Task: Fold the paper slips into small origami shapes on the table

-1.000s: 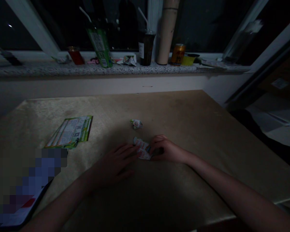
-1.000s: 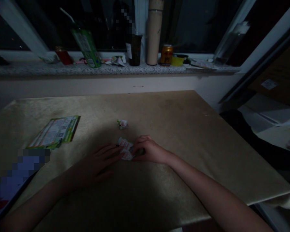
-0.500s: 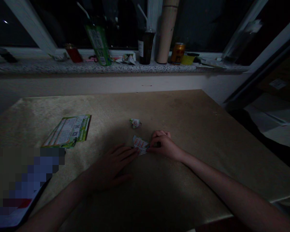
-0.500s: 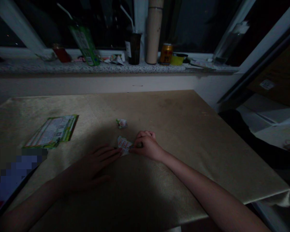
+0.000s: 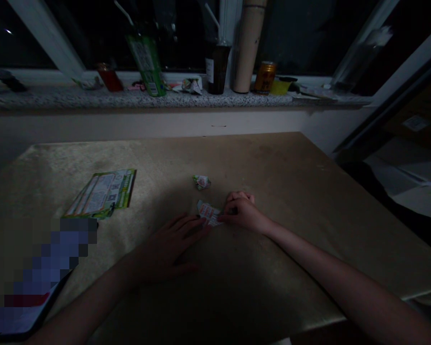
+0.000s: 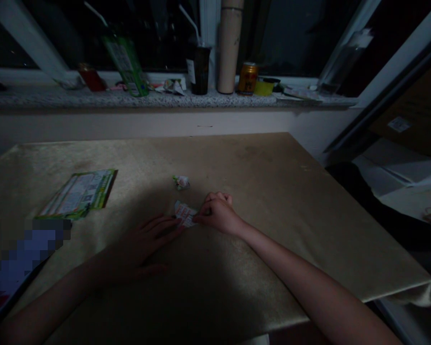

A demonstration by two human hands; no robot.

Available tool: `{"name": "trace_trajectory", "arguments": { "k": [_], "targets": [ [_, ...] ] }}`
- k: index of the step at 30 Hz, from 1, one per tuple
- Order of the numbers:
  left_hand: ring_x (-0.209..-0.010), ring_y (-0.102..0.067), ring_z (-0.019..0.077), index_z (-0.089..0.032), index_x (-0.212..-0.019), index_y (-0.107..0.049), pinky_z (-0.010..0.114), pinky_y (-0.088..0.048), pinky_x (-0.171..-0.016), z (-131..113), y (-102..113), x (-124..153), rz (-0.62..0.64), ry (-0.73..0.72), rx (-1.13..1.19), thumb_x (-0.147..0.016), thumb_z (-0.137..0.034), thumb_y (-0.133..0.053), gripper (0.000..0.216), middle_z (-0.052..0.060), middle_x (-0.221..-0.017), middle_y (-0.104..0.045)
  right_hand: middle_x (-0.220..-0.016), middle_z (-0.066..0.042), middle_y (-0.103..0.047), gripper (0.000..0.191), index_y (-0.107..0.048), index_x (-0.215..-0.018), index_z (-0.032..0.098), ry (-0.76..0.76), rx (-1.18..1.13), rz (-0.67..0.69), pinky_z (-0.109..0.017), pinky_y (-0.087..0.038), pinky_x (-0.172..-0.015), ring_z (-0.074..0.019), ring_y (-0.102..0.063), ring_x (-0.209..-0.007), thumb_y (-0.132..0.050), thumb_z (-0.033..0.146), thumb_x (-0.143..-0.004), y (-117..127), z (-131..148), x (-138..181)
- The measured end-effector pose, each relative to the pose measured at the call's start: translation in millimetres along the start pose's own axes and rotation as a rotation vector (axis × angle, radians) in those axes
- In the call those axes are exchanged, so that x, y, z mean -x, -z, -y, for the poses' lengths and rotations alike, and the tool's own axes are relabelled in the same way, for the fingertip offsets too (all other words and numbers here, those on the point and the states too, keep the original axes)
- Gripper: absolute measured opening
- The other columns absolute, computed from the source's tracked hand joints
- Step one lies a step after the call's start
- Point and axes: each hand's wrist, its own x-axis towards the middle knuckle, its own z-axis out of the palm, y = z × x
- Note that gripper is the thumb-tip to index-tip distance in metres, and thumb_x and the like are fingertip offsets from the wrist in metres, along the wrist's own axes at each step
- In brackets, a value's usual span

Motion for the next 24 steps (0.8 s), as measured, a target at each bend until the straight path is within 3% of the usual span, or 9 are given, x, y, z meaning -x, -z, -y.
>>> {"name": "trace_trajectory", "arguments": {
  "k": [15, 21, 24],
  "targets": [
    [-0.136, -0.03, 0.0293, -0.03, -0.148, -0.021, 0.049, -0.017, -0.112, 6.6, 2.6, 0.8, 0.012, 0.006, 0.095, -0.09, -0.055, -0.049, 0.069, 0.004, -0.152, -0.029, -0.08, 0.001, -0.062, 0.027, -0.065, -0.063, 0.02, -0.003, -0.009, -0.074, -0.034, -0.02, -0.082, -0.0177, -0.05, -0.089, -0.072, 0.042, -0.076, -5.1, -0.1, -0.3],
    [-0.134, -0.035, 0.0284, -0.027, -0.15, -0.013, 0.047, -0.022, -0.112, 9.2, 1.5, 2.1, -0.037, 0.031, 0.148, -0.091, -0.052, -0.049, 0.074, 0.006, -0.149, -0.034, -0.079, 0.002, -0.062, 0.027, -0.065, -0.062, 0.02, -0.008, -0.019, -0.078, -0.034, -0.02, -0.081, -0.0173, -0.051, -0.088, -0.075, 0.042, -0.073, -4.9, -0.6, -0.8],
    [-0.135, -0.033, 0.0292, -0.028, -0.149, -0.017, 0.048, -0.022, -0.111, 8.1, 2.2, 0.8, -0.024, 0.01, 0.124, -0.091, -0.052, -0.048, 0.07, 0.006, -0.15, -0.032, -0.078, 0.002, -0.062, 0.027, -0.065, -0.061, 0.02, -0.011, -0.014, -0.074, -0.034, -0.02, -0.081, -0.0173, -0.051, -0.087, -0.073, 0.042, -0.074, -5.2, -0.5, -1.3]
  ]
}}
